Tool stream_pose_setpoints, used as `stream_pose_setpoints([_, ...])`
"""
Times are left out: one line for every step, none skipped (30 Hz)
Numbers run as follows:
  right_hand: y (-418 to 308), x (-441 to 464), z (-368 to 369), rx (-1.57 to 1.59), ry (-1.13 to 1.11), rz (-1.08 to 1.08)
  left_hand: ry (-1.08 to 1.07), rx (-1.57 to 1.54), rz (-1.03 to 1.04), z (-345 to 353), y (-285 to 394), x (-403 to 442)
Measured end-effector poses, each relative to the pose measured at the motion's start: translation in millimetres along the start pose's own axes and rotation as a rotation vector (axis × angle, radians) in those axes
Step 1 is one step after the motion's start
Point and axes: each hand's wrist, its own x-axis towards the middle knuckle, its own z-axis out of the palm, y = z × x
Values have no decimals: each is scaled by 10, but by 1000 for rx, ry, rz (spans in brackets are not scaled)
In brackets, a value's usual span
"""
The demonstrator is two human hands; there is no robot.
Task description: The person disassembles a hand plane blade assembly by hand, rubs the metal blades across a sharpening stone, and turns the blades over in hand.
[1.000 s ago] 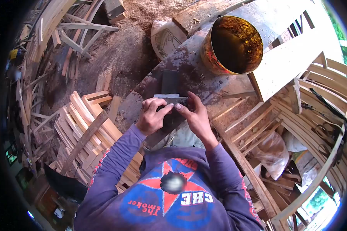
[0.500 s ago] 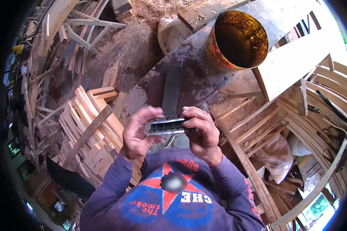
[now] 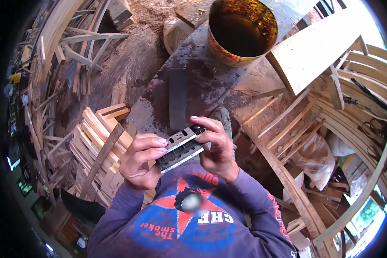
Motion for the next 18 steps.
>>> stream_pose_setpoints([1, -15, -8, 14, 12, 2, -20, 3, 3, 5, 17, 18])
stream_pose_setpoints([19, -43, -24, 1, 14, 3, -21, -11, 7, 20, 15, 21])
stream_pose_setpoints([14, -40, -41, -11, 24, 6, -31, -23, 9, 39, 14, 23])
stream_pose_setpoints([10, -27, -55, -23, 22, -8, -22, -26, 3, 56, 12, 24])
stream_pose_setpoints([1, -16, -69, -33, 19, -21, -12, -27, -6, 68, 7, 28])
stream_pose_setpoints([-14, -8, -80, -41, 22, -21, -10, -37, -7, 74, -9, 25])
stream_pose_setpoints([-23, -6, -97, -44, 28, -18, -17, -41, -7, 89, -17, 29])
stream_pose_setpoints([-30, -5, -109, -64, 27, -25, -11, -55, -19, 96, -24, 31])
stream_pose_setpoints([-38, -1, -119, -82, 26, -33, -4, -68, -30, 100, -29, 34])
stream_pose_setpoints([-53, 8, -135, -82, 31, -31, -9, -68, -30, 107, -35, 36])
stream_pose_setpoints([-72, 19, -158, -96, 17, -37, -4, -86, -39, 118, -41, 38])
stream_pose_setpoints([-81, 21, -179, -109, 1, -42, 2, -103, -48, 131, -49, 39])
stream_pose_setpoints([-82, 15, -192, -109, 4, -41, -1, -104, -48, 141, -60, 33])
stream_pose_setpoints([-80, 9, -201, -119, -3, -51, 8, -124, -56, 150, -74, 25])
stream_pose_setpoints([-77, 3, -211, -127, -12, -61, 19, -143, -63, 157, -82, 20])
stream_pose_setpoints([-103, 12, -223, -123, -11, -60, 18, -140, -64, 160, -85, 23])
stream_pose_setpoints([-151, 28, -232, -65, -23, -36, 17, -140, -60, 157, -89, 27])
stream_pose_setpoints([-174, 37, -245, -6, -34, -12, 17, -139, -56, 153, -90, 31])
